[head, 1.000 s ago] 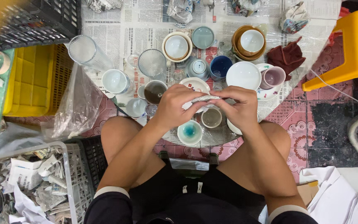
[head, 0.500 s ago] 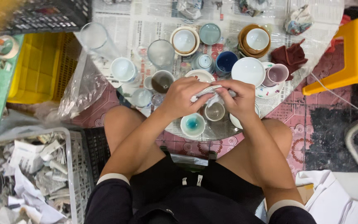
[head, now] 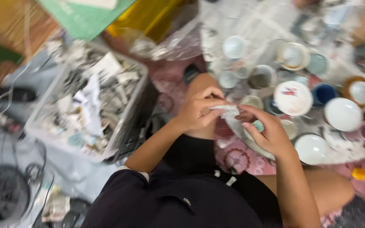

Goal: The person sits at a table covered with newspapers and various ceramic items. They repeatedly pick up newspaper sheets, fold them into small bundles, and place them into a nearby basket. The process is repeated multiple times throughout the clip.

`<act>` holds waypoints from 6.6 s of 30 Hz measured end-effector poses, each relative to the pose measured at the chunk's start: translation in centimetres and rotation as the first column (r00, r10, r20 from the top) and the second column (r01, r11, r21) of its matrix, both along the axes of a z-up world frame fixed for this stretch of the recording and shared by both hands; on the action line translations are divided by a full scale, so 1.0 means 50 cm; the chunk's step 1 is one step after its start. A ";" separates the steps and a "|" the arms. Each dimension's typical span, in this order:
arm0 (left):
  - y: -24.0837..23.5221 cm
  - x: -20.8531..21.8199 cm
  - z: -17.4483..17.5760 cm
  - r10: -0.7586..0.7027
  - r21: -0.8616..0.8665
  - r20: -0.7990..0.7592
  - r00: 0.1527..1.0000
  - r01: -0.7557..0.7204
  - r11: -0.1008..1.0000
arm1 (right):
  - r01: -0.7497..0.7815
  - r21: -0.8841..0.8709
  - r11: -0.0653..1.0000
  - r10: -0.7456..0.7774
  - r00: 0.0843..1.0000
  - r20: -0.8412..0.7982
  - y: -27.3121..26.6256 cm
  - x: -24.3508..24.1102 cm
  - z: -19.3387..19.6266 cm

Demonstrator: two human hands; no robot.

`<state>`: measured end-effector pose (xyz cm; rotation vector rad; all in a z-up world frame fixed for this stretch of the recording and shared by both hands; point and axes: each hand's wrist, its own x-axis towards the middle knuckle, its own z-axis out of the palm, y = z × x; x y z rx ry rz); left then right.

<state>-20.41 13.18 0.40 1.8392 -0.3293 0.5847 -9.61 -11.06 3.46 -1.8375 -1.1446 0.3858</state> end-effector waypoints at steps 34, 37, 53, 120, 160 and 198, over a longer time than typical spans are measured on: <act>0.501 -0.273 -0.406 0.760 0.740 -0.531 0.376 -0.231 0.631 | -0.414 0.053 0.909 0.373 0.749 -0.547 0.269 -0.319 -0.255; 0.470 -0.265 -0.385 0.784 0.759 -0.529 0.325 -0.233 0.608 | -0.403 0.065 0.913 0.372 0.756 -0.539 0.267 -0.319 -0.260; 0.135 -0.108 0.045 0.294 0.557 -0.198 0.935 -0.139 0.819 | -0.029 0.347 0.937 -0.050 0.975 0.217 -0.021 -0.217 0.193; -0.228 0.450 0.024 -0.335 0.258 -0.052 0.941 0.337 0.906 | 0.772 -0.076 0.631 -0.664 0.587 0.463 -0.048 0.836 -0.272; -0.210 0.464 0.016 -0.362 0.229 -0.091 0.928 0.373 0.899 | 0.796 -0.047 0.604 -0.141 0.165 0.976 -0.022 0.889 -0.273; -0.227 0.413 -0.143 -0.507 -0.433 -0.548 0.665 0.294 0.852 | 0.700 0.119 0.705 -0.592 0.672 -0.445 -0.217 0.252 -0.081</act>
